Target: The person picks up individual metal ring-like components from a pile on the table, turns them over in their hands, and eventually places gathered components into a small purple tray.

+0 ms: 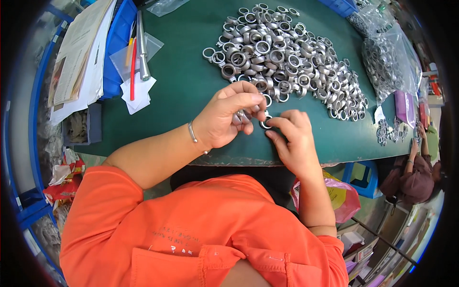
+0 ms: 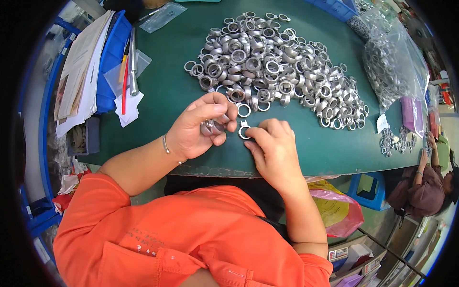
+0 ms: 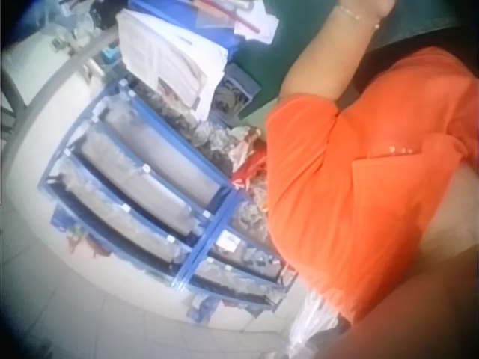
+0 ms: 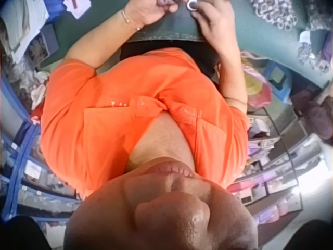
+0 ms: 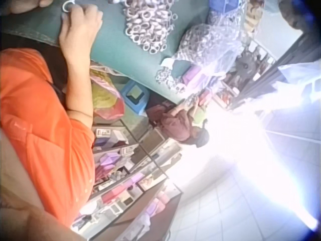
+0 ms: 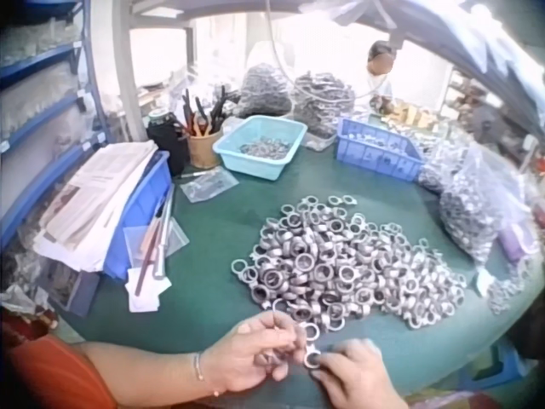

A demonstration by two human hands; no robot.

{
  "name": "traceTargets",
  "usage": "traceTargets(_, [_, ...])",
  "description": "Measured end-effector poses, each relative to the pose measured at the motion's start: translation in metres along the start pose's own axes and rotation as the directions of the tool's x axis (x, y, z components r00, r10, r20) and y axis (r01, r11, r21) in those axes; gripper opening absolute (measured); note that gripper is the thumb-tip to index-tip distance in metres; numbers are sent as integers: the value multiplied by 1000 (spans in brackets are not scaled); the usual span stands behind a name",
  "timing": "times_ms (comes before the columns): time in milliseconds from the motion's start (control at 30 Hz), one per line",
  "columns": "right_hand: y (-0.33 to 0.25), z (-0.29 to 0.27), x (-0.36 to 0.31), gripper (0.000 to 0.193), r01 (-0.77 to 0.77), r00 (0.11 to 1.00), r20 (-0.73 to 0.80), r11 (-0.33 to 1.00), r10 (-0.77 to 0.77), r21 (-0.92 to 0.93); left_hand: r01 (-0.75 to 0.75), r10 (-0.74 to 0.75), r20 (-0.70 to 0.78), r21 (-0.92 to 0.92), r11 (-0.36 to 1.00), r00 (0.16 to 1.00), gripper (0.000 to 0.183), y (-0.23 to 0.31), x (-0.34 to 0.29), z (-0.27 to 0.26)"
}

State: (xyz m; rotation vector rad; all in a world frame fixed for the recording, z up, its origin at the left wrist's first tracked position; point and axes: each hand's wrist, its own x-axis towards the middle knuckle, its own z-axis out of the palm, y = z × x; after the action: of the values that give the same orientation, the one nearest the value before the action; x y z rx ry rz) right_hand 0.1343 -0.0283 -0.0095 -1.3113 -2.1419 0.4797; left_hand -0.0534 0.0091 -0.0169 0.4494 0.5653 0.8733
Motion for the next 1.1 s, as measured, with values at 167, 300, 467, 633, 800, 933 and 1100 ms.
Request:
traceTargets(167, [9,8,-9,15,-132,988,-28,913,155,386,47,-30,-52,351,935,998,12,-7,-3,2])
traceTargets(300, [8,11,-15,12,-156,969,-32,711,244,686,89,-69,-58,486,869,996,15,-7,-7,10])
traceTargets(467, [11,13,-15,13,46,989,-143,846,37,532,-26,6,34,618,785,999,12,-7,-11,14])
traceTargets(633, [5,15,-14,18,-174,943,17,449,332,876,-296,196,223,663,688,955,8,-16,-9,7])
traceTargets(800, [5,11,-12,19,-246,933,129,333,336,910,-385,252,292,653,652,923,11,-17,-8,6])
traceTargets(933, [-4,13,-9,25,44,945,-268,739,186,672,-8,-18,47,511,860,999,17,-11,-11,11])
traceTargets(1100, [-14,10,-4,28,160,943,-327,773,65,614,142,-164,89,212,967,982,19,-10,-7,6])
